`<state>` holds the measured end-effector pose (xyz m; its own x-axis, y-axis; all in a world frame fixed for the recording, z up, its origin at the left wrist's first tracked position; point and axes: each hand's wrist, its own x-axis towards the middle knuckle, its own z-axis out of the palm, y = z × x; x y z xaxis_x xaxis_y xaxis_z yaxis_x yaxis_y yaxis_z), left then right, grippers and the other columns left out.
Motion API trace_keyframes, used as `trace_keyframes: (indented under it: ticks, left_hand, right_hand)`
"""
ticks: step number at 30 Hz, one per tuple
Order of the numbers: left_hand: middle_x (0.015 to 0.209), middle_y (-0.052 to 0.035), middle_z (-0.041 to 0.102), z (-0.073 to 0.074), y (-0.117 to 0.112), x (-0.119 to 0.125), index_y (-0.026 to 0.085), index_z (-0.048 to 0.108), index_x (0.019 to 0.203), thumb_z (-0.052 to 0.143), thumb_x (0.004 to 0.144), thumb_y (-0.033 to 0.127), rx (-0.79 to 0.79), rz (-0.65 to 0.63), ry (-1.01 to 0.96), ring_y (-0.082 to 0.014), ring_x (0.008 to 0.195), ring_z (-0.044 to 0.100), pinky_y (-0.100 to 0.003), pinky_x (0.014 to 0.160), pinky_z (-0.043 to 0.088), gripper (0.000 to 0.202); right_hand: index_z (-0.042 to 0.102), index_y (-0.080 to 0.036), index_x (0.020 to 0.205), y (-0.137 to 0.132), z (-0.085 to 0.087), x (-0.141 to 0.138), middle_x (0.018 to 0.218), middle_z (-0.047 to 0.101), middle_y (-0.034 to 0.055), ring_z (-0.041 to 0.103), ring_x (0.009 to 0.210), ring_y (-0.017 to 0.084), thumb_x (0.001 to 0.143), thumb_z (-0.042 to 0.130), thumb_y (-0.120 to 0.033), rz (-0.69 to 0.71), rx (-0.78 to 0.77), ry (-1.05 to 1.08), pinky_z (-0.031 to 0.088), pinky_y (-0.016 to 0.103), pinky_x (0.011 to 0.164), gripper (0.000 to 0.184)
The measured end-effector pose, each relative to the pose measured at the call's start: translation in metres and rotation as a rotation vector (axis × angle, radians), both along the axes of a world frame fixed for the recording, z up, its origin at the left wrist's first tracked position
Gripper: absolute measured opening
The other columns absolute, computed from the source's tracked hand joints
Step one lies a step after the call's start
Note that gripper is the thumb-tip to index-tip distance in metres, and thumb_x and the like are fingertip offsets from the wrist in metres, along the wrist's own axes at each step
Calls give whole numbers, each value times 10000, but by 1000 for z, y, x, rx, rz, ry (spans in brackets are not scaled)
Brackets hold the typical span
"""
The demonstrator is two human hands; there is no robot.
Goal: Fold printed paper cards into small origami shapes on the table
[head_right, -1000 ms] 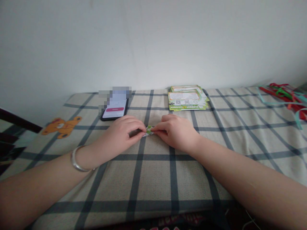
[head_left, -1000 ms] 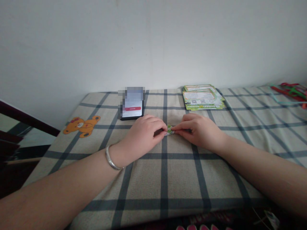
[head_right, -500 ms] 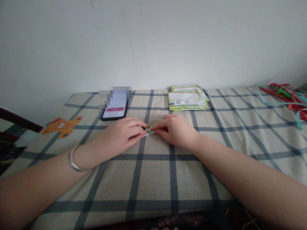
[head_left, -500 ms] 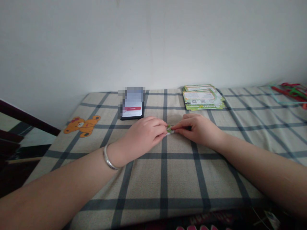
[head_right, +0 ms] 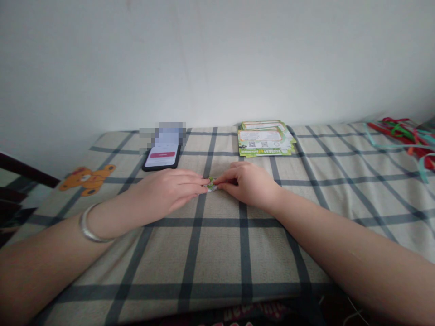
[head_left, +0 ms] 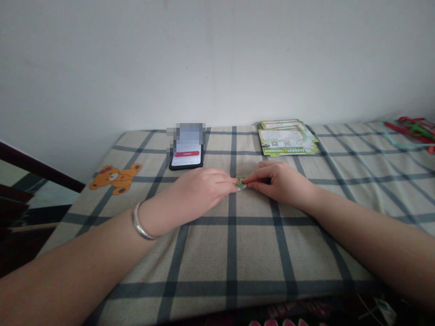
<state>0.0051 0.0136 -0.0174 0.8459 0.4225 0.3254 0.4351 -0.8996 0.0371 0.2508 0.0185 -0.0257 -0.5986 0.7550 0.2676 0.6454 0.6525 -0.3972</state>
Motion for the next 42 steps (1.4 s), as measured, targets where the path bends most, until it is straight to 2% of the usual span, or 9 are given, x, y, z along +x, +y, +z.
trace_keyframes:
  ticks: [5, 8, 11, 14, 22, 28, 34, 42]
  left_hand:
    - [1168, -48, 674, 4, -3, 0, 190, 648, 1147, 515, 879, 132, 38, 1, 59, -203, 1100, 602, -378, 975, 483, 305]
    - [1172, -60, 668, 5, -6, 1, 172, 643, 1128, 519, 852, 119, 76, 15, 107, -219, 1105, 591, -391, 979, 473, 308]
    - [1180, -58, 662, 5, -8, 1, 169, 633, 1118, 519, 844, 126, 96, 26, 147, -233, 1113, 579, -393, 971, 469, 300]
    - [1191, -59, 653, 5, -8, 2, 163, 623, 1119, 520, 845, 134, 104, 28, 172, -239, 1120, 567, -402, 974, 463, 294]
    - [1171, -67, 653, 7, -9, 3, 164, 615, 1133, 507, 880, 153, 130, 27, 192, -235, 1092, 573, -406, 965, 464, 275]
    - [1158, -73, 658, 9, -9, 4, 182, 598, 1181, 492, 907, 173, 164, 10, 227, -246, 1095, 579, -420, 934, 464, 294]
    - [1191, -69, 641, 11, -11, 6, 166, 610, 1167, 525, 892, 198, 170, 43, 252, -258, 1099, 565, -447, 963, 437, 290]
    - [1194, -59, 640, 11, -12, 6, 172, 635, 1125, 521, 891, 196, 150, 52, 261, -256, 1102, 558, -443, 974, 426, 262]
  right_hand:
    - [735, -227, 981, -7, 3, 0, 925, 670, 58, 571, 856, 175, 924, 545, -277, 77, 222, -87, 439, 307, 766, 204]
    - [720, -226, 1002, -12, 9, 0, 909, 674, 64, 546, 866, 194, 954, 487, -281, 123, 336, -213, 422, 321, 742, 244]
    - [690, -214, 1050, -16, 13, 0, 956, 684, 67, 538, 941, 219, 963, 457, -246, 153, 419, -347, 409, 335, 745, 251]
    - [661, -200, 1089, -18, 14, 0, 1011, 686, 58, 529, 1009, 231, 969, 442, -233, 196, 473, -387, 406, 345, 767, 251]
    - [688, -207, 988, -15, 13, -3, 922, 664, 58, 551, 862, 191, 953, 473, -229, 154, 358, -370, 407, 314, 714, 219]
    - [707, -205, 993, -15, 12, -4, 904, 658, 51, 569, 843, 180, 946, 473, -205, 141, 295, -311, 420, 299, 715, 239]
    - [687, -207, 1050, -17, 10, -1, 933, 665, 46, 592, 806, 168, 960, 465, -222, 160, 355, -351, 417, 294, 692, 240]
    - [712, -249, 970, -16, 15, -2, 876, 652, 30, 563, 766, 165, 918, 517, -221, 110, 369, -381, 358, 291, 633, 203]
